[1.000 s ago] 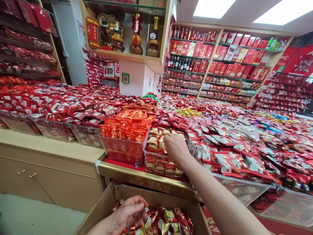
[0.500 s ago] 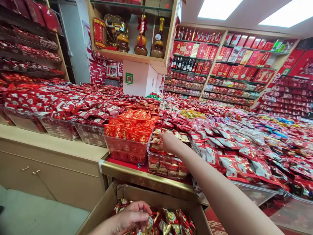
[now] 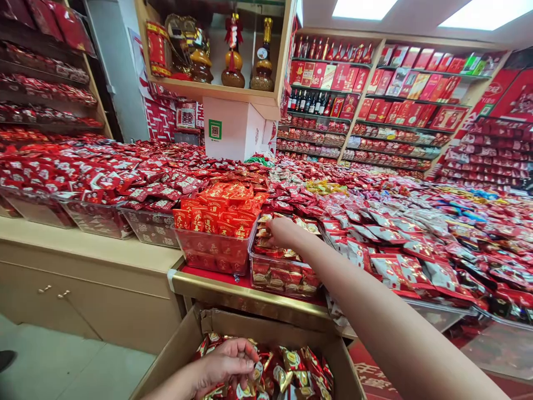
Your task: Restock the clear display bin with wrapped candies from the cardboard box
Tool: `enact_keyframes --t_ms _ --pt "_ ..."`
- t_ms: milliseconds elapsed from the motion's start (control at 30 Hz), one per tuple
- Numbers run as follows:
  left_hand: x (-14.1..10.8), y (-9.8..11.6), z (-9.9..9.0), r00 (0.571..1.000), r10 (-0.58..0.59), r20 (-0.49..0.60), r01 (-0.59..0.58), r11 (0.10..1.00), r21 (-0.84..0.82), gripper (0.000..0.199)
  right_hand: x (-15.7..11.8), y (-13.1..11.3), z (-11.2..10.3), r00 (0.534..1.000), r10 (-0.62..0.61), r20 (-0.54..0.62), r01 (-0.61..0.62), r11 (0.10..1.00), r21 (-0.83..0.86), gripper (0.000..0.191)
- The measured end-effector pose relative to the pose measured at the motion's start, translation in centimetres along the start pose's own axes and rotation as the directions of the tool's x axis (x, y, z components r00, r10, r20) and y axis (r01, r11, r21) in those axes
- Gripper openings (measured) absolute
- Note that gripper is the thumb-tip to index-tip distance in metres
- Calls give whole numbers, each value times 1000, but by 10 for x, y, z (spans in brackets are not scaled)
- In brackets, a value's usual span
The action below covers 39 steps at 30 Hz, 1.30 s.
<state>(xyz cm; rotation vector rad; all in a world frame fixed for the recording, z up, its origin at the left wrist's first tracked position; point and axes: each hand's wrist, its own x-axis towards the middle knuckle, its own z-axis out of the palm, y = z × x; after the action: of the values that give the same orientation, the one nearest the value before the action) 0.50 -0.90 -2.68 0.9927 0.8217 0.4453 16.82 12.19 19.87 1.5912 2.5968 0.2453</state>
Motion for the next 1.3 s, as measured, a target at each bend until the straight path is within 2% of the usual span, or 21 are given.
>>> enact_keyframes --t_ms 67,167,367,467,633,800,967,1067,1167,1233,1300 --pt "-1 1 0 1000 -7 3 7 1000 14 32 -7 4 -4 998 -19 -52 21 999 39 38" --pt "-2 3 2 1000 -24 1 24 999 26 34 -17 7 -6 989 -46 -139 54 997 50 27" --pt "-4 4 3 999 -35 -10 36 998 57 35 -28 3 9 999 -48 20 48 999 13 19" --pt "-5 5 4 998 -61 -10 61 995 76 35 -30 4 15 999 -35 16 36 998 -52 22" --pt "-6 7 4 999 -43 -2 43 996 80 33 -37 11 12 999 2 33 3 991 -134 24" --pt "-5 6 3 998 -63 12 61 991 116 34 -37 11 11 998 -5 63 13 990 -137 23" --pt "-4 2 1 996 -83 18 79 984 159 38 -41 13 7 997 32 73 -29 998 -48 22" --pt "-6 6 5 999 36 13 -38 974 223 35 -47 17 5 994 16 108 -15 1000 -15 21" --pt "-14 32 17 968 247 -41 -211 894 396 27 -50 22 8 996 -37 85 35 999 24 20" --pt "-22 63 27 898 433 -76 -318 758 569 21 -51 24 11 996 -62 61 60 997 47 21" --pt "-28 100 37 752 659 -22 -446 532 719 17 -50 25 12 995 -78 69 76 997 31 21"
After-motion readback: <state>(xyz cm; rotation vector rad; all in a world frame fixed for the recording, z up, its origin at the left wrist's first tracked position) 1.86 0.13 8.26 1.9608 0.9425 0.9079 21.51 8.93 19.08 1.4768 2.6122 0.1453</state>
